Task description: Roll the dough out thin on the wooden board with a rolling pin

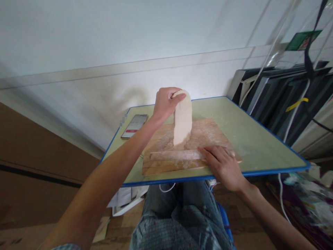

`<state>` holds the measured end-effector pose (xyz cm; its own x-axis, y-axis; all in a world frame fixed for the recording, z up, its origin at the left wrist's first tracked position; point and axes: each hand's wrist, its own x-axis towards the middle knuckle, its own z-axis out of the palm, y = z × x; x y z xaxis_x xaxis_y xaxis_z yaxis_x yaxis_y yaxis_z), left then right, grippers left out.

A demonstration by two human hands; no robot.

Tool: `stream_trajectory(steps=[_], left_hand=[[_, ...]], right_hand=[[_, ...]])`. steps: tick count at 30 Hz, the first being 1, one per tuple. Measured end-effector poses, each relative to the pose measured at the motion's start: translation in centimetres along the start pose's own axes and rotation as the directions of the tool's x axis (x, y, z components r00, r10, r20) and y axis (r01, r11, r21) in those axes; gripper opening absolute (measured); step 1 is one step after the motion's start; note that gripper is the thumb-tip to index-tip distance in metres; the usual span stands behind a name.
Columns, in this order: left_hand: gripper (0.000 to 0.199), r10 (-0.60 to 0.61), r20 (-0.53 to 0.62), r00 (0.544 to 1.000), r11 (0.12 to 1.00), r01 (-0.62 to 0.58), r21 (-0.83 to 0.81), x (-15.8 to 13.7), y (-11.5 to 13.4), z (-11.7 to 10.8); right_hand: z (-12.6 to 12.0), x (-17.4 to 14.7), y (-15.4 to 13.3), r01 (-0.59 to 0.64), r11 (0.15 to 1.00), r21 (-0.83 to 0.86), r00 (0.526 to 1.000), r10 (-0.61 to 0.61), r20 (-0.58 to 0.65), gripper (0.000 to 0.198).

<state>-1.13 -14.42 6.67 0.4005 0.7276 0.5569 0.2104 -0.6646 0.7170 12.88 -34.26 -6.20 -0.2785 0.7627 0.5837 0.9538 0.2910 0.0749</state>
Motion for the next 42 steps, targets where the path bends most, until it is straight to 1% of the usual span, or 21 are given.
stream_trajectory(steps=[2,4,7,9,10,11,12,13,14,15,16,19,20,21,23,27,30,33,36,39,42], left_hand=[[0.01,0.05,-0.057,0.997,0.998,-0.051,-0.02,1.3,0.7,-0.7],[0.01,0.11,-0.158,0.981,0.993,-0.117,-0.034,2.6,1.4,-1.5],[0.014,0.23,-0.312,0.922,0.972,-0.233,0.03,2.8,2.1,-2.1],[0.018,0.281,-0.279,0.918,0.959,-0.262,0.105,1.2,2.1,-2.0],[0.019,0.26,-0.181,0.949,0.961,-0.236,0.145,-0.1,1.8,-1.9],[0.02,0.193,0.015,0.981,0.961,-0.193,0.198,-1.6,1.4,-1.8],[0.023,0.124,0.243,0.962,0.953,-0.184,0.239,-3.1,0.8,-1.8],[0.029,0.079,0.454,0.888,0.944,-0.212,0.251,-4.6,0.3,-1.9],[0.042,0.045,0.647,0.761,0.931,-0.267,0.249,-5.9,-0.3,-2.1],[0.051,0.007,0.737,0.675,0.915,-0.301,0.267,-6.9,-0.8,-2.5],[0.052,-0.01,0.779,0.628,0.915,-0.309,0.261,-7.7,-1.2,-3.0],[0.045,-0.057,0.615,0.786,0.939,-0.167,0.3,-8.8,-1.3,-4.9],[0.045,-0.065,0.558,0.827,0.948,-0.123,0.294,-9.0,-1.0,-5.5],[0.046,-0.067,0.529,0.846,0.953,-0.103,0.286,-9.3,-0.6,-5.9],[0.05,-0.057,0.557,0.829,0.945,-0.135,0.298,-9.9,0.2,-6.3],[0.056,-0.109,0.673,0.731,0.863,-0.266,0.429,-11.5,0.8,-5.7],[0.061,-0.147,0.66,0.737,0.82,-0.282,0.498,-11.7,0.0,-4.9],[0.063,-0.18,0.65,0.738,0.806,-0.268,0.527,-11.1,-1.4,-4.5],[0.057,-0.212,0.676,0.706,0.784,-0.29,0.549,-10.5,-2.7,-4.2],[0.049,-0.171,0.733,0.659,0.759,-0.386,0.525,-9.7,-3.9,-3.8],[0.047,-0.153,0.738,0.657,0.739,-0.42,0.527,-8.8,-4.8,-3.4]], right_hand=[[0.0,0.0,0.0,-0.001,1.0,0.01,1.0,0.001,-0.001,0.034],[0.0,0.0,0.0,-0.004,1.0,0.018,1.0,0.004,-0.007,0.033],[0.0,0.1,0.0,-0.007,0.999,0.033,1.0,0.008,-0.014,0.031],[0.0,0.1,0.0,-0.011,0.999,0.045,1.0,0.011,-0.01,0.031],[0.0,0.1,0.0,-0.013,0.999,0.049,1.0,0.013,-0.008,0.031],[0.0,0.1,0.0,-0.013,0.999,0.052,1.0,0.014,-0.006,0.031],[-0.1,0.1,0.0,-0.011,0.998,0.054,1.0,0.012,-0.008,0.031],[0.0,0.1,0.0,-0.005,0.998,0.056,1.0,0.006,-0.012,0.031],[0.0,0.1,0.0,0.004,0.998,0.059,1.0,-0.003,-0.013,0.031],[0.0,0.1,0.0,0.014,0.998,0.062,1.0,-0.013,-0.013,0.031],[0.0,0.0,0.0,0.024,0.998,0.065,1.0,-0.024,-0.012,0.032],[0.0,-0.1,0.1,0.035,0.997,0.067,0.999,-0.034,-0.015,0.032],[-0.1,-0.1,0.2,0.04,0.997,0.061,0.999,-0.039,-0.017,0.032],[-0.2,0.0,0.2,0.051,0.997,0.053,0.999,-0.05,-0.019,0.032],[-0.5,0.3,0.5,0.093,0.995,0.032,0.996,-0.092,-0.012,0.033],[-0.8,2.2,2.0,0.162,0.987,0.011,0.987,-0.162,0.004,0.034],[-0.4,4.2,3.5,0.177,0.982,0.063,0.983,-0.179,0.034,0.034],[0.1,6.0,5.0,0.191,0.958,0.216,0.967,-0.221,0.129,0.035],[0.4,7.5,6.4,0.15,0.945,0.292,0.957,-0.212,0.196,0.045],[0.9,8.7,7.6,0.066,0.95,0.305,0.954,-0.149,0.26,0.055],[1.8,9.5,8.5,-0.019,0.943,0.332,0.932,-0.103,0.346,0.058]])
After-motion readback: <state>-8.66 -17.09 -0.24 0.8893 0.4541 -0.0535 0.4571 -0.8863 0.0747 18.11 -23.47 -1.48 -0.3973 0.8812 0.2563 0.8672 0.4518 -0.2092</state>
